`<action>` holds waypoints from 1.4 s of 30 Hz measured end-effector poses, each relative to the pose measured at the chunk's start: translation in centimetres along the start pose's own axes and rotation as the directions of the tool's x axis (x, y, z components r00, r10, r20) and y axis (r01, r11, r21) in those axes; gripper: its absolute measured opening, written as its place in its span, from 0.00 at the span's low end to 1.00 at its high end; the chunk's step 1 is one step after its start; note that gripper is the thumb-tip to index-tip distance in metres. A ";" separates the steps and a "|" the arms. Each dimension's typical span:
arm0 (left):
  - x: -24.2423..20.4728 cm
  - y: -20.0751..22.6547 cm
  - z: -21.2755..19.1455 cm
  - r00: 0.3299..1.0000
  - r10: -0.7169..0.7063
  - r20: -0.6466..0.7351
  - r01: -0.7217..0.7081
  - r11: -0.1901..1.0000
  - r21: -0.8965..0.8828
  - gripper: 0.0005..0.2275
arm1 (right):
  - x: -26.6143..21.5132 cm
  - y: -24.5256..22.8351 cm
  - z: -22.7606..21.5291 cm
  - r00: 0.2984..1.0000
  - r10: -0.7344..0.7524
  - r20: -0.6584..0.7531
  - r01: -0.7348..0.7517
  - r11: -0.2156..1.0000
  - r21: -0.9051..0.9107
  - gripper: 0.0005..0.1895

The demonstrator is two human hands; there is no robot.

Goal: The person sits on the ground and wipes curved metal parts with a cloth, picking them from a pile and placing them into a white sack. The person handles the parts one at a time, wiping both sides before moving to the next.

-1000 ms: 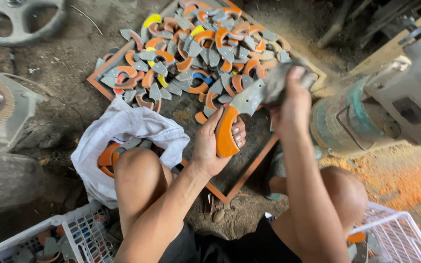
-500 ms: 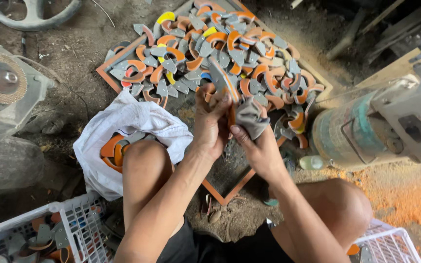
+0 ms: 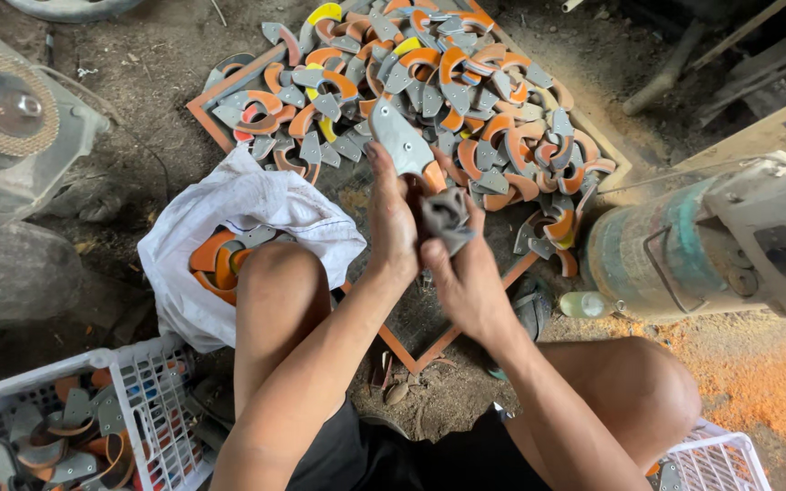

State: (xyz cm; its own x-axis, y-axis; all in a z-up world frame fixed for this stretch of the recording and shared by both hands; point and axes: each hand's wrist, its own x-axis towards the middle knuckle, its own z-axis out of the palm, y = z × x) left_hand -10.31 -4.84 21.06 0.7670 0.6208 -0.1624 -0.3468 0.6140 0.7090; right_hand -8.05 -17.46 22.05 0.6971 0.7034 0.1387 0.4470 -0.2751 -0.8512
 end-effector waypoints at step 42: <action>-3.6 2.2 0.0 0.738 -0.432 0.518 0.377 0.901 0.215 0.21 | 2.2 -1.8 -7.9 0.984 -0.148 0.094 0.136 0.983 0.125 0.41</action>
State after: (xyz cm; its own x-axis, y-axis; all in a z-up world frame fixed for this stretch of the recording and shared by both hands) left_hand -13.80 -5.70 23.21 0.9957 -0.0592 -0.0710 0.0923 0.6826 0.7249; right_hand -2.85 -20.63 27.87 0.5675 0.7947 0.2153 0.4639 -0.0926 -0.8810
